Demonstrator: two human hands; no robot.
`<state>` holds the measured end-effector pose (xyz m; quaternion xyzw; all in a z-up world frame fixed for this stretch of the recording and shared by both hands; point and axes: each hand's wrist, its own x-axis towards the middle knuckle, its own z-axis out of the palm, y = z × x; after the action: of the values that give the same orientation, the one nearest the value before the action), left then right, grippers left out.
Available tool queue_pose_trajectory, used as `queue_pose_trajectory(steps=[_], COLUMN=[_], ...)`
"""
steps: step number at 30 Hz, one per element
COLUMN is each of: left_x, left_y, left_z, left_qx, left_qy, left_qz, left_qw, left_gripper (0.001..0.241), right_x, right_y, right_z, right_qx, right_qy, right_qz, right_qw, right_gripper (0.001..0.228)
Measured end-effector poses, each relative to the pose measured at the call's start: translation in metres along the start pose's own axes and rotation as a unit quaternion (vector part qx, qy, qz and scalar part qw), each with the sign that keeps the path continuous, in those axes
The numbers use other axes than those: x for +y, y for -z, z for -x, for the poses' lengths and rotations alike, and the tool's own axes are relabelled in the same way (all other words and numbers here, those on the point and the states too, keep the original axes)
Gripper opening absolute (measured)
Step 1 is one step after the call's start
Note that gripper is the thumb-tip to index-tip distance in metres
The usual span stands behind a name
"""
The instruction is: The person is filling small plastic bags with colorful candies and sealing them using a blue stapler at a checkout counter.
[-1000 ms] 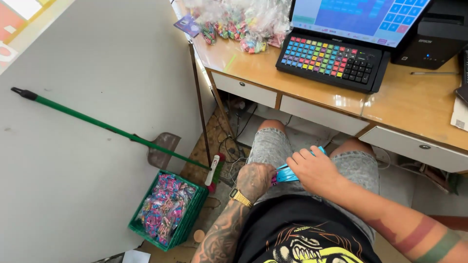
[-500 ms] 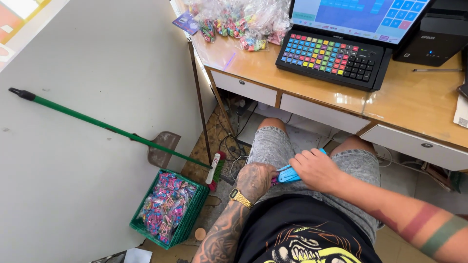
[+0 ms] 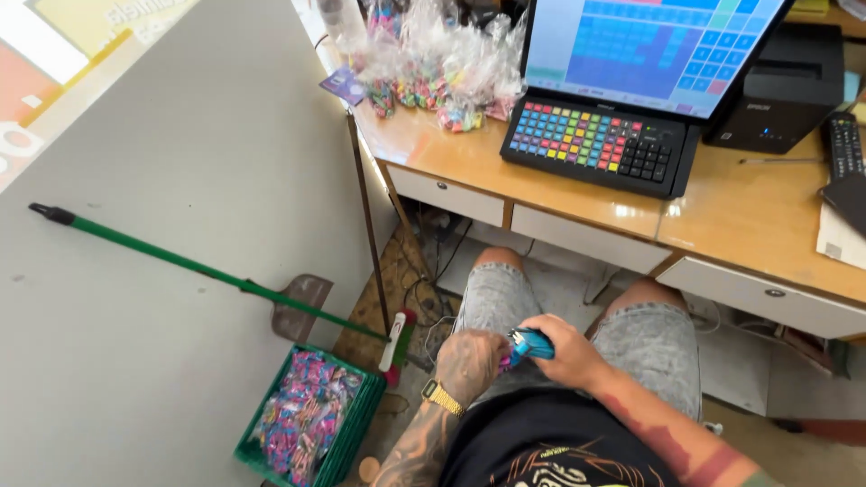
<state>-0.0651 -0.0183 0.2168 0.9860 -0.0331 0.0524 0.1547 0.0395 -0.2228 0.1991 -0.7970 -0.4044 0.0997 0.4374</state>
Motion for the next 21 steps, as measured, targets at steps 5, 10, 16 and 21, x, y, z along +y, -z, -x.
queue_pose_trajectory(steps=[5, 10, 16, 21], left_x=[-0.001, -0.028, -0.021, -0.021], left_y=[0.020, -0.001, 0.000, -0.006], left_z=[0.008, 0.036, 0.044, 0.033], left_qx=[-0.025, 0.154, 0.208, 0.272], left_qy=[0.040, 0.034, 0.112, 0.056], left_qz=[0.096, 0.286, 0.394, 0.283], left_qw=[0.994, 0.945, 0.888, 0.918], left_gripper=[0.033, 0.017, 0.013, 0.008], right_x=[-0.011, -0.003, -0.010, -0.040], right_y=[0.006, 0.009, 0.015, 0.045], right_z=[-0.005, 0.000, -0.002, -0.028], right_qx=[-0.034, -0.043, -0.062, -0.170], right_qy=[-0.013, -0.066, -0.135, -0.156], right_qz=[0.001, -0.024, -0.021, 0.099], right_qw=[0.999, 0.997, 0.989, 0.968], right_gripper=[0.033, 0.034, 0.028, 0.043])
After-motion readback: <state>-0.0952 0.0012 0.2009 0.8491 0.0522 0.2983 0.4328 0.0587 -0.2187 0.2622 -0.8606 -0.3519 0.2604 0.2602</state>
